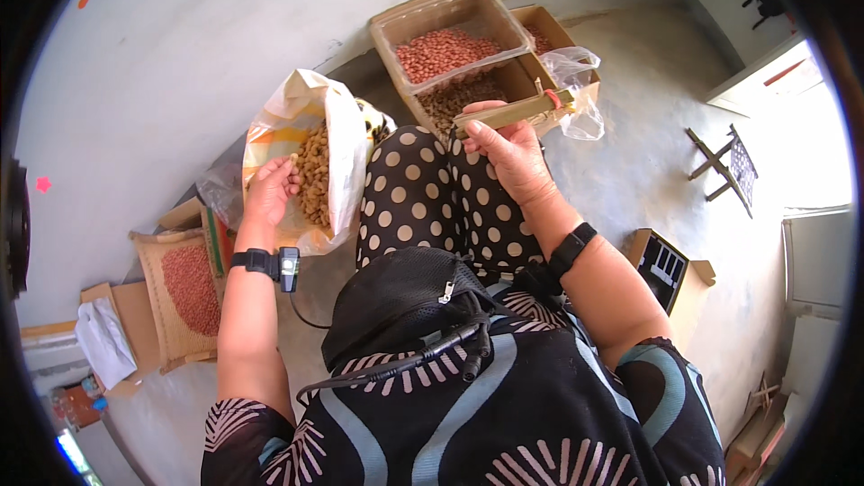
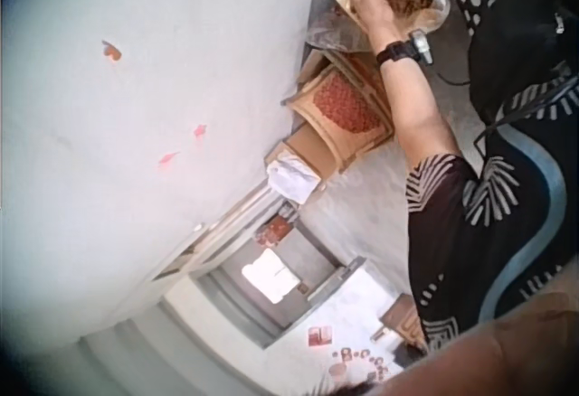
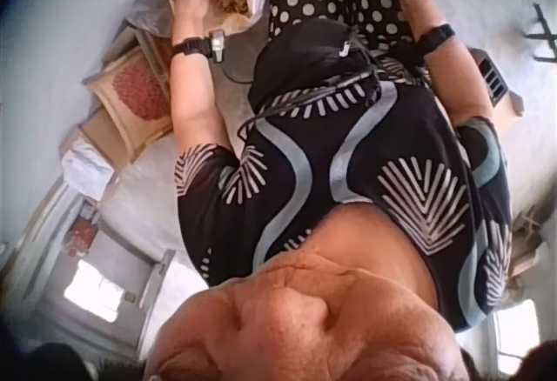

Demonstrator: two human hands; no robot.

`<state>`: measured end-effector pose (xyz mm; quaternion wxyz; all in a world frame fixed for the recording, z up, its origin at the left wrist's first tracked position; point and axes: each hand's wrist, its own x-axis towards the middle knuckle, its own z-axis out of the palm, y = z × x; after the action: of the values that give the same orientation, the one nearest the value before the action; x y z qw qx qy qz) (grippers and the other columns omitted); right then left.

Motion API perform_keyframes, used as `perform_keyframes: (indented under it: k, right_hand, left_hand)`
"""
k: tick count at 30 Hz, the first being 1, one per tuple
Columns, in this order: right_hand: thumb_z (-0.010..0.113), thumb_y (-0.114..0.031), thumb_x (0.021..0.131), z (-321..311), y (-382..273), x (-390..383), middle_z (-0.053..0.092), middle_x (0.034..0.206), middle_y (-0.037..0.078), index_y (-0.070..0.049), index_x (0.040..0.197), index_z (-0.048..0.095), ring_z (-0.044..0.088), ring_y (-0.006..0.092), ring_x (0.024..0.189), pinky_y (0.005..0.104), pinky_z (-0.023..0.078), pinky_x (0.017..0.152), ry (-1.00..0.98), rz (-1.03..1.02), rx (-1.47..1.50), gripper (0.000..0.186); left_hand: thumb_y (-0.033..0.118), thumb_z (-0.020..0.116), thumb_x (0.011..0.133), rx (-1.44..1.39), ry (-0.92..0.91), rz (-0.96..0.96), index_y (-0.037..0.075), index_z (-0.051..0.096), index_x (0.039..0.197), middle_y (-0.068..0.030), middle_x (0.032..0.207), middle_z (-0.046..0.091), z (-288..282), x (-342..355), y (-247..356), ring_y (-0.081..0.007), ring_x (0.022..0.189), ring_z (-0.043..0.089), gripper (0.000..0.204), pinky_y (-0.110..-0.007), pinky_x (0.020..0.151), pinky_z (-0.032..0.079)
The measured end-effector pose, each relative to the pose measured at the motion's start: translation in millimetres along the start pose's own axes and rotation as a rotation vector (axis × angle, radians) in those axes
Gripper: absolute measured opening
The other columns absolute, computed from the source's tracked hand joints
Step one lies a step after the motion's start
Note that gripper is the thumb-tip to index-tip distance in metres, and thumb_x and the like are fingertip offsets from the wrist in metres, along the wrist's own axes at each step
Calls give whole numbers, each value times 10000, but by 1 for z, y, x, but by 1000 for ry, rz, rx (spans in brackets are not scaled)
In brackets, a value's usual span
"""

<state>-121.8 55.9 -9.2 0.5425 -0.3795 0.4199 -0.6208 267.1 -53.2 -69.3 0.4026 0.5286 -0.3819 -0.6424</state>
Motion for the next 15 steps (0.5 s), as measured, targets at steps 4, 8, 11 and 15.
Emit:
perform_keyframes:
  k: [4,8,11,15]
  right_hand:
    - [666,-162,874,0,1,1,629,854,-7,-21,1084,610,572,69,740,203,456,702,-44,-21,3,259]
    - [687,-155,852,4,-1,-2,629,853,-7,-30,1056,626,561,69,753,207,453,712,-60,-23,-25,247]
    - [698,-150,839,3,0,-5,629,856,-1,-36,1066,622,554,74,756,214,457,715,-55,-14,-1,265]
    - [671,-119,851,2,-6,-11,602,851,0,-12,1102,597,531,77,726,209,446,683,-74,-44,7,283]
  left_hand:
    - [113,637,891,-175,-156,0,41,598,1017,-41,808,609,6,-44,48,-126,702,579,150,-224,569,451]
    - [147,606,922,-257,-344,0,32,594,1069,-67,858,621,49,-68,76,-145,734,589,187,-227,582,466]
    - [164,576,940,-316,-537,-14,35,598,1078,-101,910,649,93,-67,80,-164,767,610,190,-233,607,489]
    - [111,592,918,-225,-593,-48,45,594,1033,-98,911,652,148,-61,71,-163,768,623,132,-239,628,504]
